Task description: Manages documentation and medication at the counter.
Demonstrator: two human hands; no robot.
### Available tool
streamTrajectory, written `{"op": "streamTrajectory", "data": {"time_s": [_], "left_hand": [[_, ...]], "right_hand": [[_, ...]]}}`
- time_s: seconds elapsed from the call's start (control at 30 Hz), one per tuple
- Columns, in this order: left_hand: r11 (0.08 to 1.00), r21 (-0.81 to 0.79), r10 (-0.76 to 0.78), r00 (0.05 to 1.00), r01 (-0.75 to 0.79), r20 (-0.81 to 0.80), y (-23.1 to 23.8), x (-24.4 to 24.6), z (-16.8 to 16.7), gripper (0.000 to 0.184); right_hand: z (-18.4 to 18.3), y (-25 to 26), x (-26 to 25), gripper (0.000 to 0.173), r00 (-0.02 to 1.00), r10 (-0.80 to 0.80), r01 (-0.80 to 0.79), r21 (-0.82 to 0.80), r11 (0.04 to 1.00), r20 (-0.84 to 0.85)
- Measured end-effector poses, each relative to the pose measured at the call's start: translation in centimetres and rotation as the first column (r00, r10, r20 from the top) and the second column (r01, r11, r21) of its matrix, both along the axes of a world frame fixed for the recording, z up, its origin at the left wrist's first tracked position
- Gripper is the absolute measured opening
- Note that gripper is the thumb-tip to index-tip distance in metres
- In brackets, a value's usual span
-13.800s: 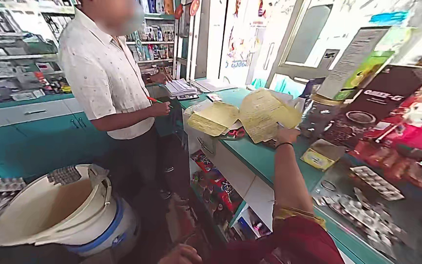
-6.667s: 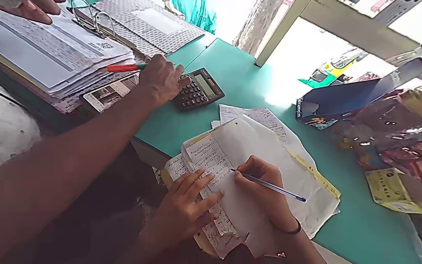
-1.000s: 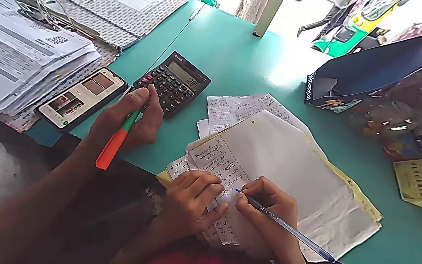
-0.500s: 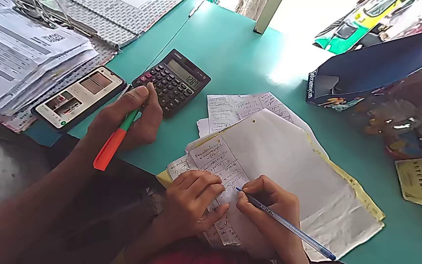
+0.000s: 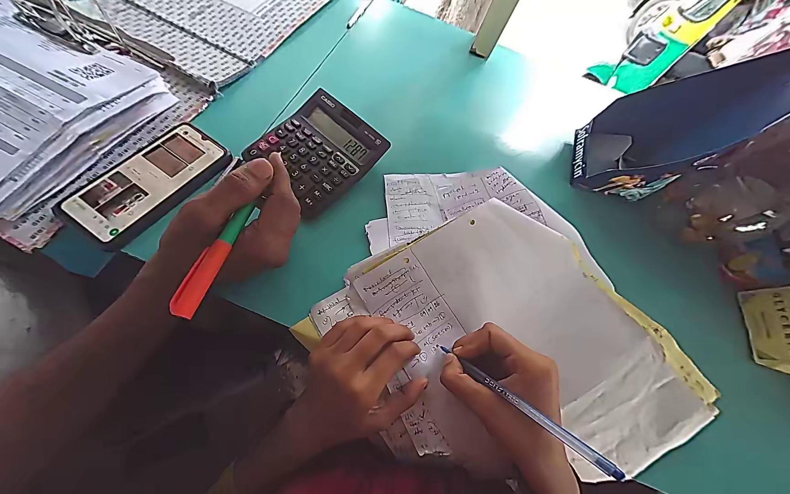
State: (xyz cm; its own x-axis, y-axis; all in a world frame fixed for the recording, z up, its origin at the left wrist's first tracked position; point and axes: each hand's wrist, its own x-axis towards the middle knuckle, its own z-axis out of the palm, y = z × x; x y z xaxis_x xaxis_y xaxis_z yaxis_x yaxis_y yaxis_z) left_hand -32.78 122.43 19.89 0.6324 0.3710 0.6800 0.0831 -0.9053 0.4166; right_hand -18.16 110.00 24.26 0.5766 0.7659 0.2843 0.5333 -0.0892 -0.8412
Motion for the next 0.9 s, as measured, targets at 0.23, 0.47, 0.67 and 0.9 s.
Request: {"op": "streamTrajectory", "data": {"time_s": [0.23, 0.47, 0.67, 0.9], "left_hand": [[1.000, -0.009, -0.003, 1.000, 0.003, 0.000, 0.0, 0.0, 0.0, 0.033], [1.000, -0.008, -0.011, 1.000, 0.011, 0.000, 0.1, 0.0, 0.0, 0.034], [1.000, -0.012, -0.011, 1.000, 0.011, -0.001, 0.1, 0.0, 0.0, 0.033], [1.000, -0.006, -0.009, 1.000, 0.009, 0.013, 0.1, 0.1, -0.1, 0.035]], "right_hand": [[0.1, 0.0, 0.0, 0.007, 1.000, -0.003, 0.003, -0.016, 1.000, 0.005], [0.5, -0.2, 0.3, 0.008, 0.993, 0.024, -0.020, 0.033, 0.999, -0.115], [1.9, -0.1, 1.8, 0.007, 0.986, 0.092, -0.097, -0.030, 0.995, -0.137], [0.8, -0.1, 1.8, 0.008, 0.989, 0.115, -0.115, -0.001, 0.993, -0.097]]}}
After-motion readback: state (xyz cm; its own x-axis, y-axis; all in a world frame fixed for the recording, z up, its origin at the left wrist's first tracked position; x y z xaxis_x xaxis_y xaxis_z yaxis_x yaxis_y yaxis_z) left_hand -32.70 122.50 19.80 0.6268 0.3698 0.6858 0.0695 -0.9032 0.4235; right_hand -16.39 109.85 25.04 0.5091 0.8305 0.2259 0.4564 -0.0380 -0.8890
